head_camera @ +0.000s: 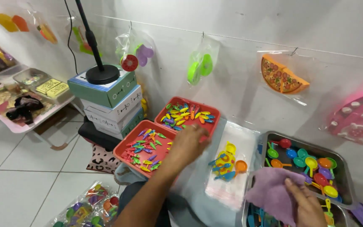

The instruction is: The person is cleaning various small plastic toys using a cloth and then sorting them into different colored trays.

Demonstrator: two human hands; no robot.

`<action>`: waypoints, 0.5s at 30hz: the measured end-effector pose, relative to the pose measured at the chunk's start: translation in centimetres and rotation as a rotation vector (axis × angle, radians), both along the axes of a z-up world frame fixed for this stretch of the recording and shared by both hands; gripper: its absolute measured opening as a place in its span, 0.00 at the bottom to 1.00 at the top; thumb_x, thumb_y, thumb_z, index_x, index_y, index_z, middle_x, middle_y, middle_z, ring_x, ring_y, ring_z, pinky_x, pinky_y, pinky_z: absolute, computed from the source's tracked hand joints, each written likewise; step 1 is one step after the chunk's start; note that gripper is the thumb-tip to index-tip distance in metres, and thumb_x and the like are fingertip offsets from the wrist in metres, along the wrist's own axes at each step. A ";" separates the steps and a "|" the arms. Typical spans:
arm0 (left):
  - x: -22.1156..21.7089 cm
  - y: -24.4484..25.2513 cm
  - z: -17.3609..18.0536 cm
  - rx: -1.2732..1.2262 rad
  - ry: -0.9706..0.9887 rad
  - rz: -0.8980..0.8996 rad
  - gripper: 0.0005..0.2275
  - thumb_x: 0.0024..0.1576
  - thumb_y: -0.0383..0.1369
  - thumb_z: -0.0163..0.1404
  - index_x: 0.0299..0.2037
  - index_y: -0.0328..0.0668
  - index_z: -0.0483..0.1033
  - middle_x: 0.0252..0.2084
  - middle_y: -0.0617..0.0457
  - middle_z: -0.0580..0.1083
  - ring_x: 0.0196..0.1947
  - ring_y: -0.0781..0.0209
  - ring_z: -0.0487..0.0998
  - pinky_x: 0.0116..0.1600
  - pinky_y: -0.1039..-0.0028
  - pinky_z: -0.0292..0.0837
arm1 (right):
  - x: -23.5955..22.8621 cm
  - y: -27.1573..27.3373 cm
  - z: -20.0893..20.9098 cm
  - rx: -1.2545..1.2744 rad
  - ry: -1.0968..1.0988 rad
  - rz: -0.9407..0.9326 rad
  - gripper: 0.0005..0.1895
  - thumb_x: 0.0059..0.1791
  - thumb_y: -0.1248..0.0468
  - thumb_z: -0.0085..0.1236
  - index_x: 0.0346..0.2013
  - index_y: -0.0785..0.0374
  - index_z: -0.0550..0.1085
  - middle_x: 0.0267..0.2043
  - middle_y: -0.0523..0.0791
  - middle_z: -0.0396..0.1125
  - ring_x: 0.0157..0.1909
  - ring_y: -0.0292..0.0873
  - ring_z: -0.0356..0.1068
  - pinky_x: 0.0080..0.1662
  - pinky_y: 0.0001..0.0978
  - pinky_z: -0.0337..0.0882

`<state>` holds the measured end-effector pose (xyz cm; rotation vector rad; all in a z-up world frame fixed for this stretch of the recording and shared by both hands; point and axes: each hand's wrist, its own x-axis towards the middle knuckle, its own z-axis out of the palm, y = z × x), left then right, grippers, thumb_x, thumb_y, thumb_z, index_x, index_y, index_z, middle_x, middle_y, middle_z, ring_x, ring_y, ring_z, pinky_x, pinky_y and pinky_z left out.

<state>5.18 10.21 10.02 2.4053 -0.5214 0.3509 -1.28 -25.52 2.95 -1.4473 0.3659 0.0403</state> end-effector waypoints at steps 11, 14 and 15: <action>12.3 -0.1 -6.3 0.581 0.230 0.417 0.10 0.52 0.33 0.53 0.41 0.40 0.82 0.39 0.44 0.80 0.36 0.43 0.82 0.38 0.57 0.76 | -2.5 3.3 7.9 0.202 0.145 -0.080 0.21 0.62 0.60 0.35 0.64 0.70 0.65 0.58 0.56 0.62 0.57 0.53 0.62 0.56 0.54 0.61; 10.7 -0.9 -3.5 0.472 0.282 0.449 0.12 0.50 0.34 0.55 0.40 0.37 0.83 0.39 0.42 0.80 0.37 0.42 0.81 0.40 0.58 0.77 | -2.1 2.2 5.0 0.234 0.053 -0.094 0.19 0.60 0.61 0.41 0.62 0.70 0.67 0.53 0.56 0.64 0.51 0.50 0.62 0.49 0.49 0.63; 9.3 -0.9 -2.2 0.473 0.276 0.440 0.12 0.50 0.34 0.55 0.40 0.37 0.83 0.39 0.42 0.80 0.37 0.42 0.81 0.40 0.58 0.77 | -2.4 2.6 5.4 0.235 0.048 -0.104 0.19 0.60 0.61 0.41 0.62 0.70 0.67 0.53 0.56 0.64 0.51 0.50 0.62 0.49 0.49 0.63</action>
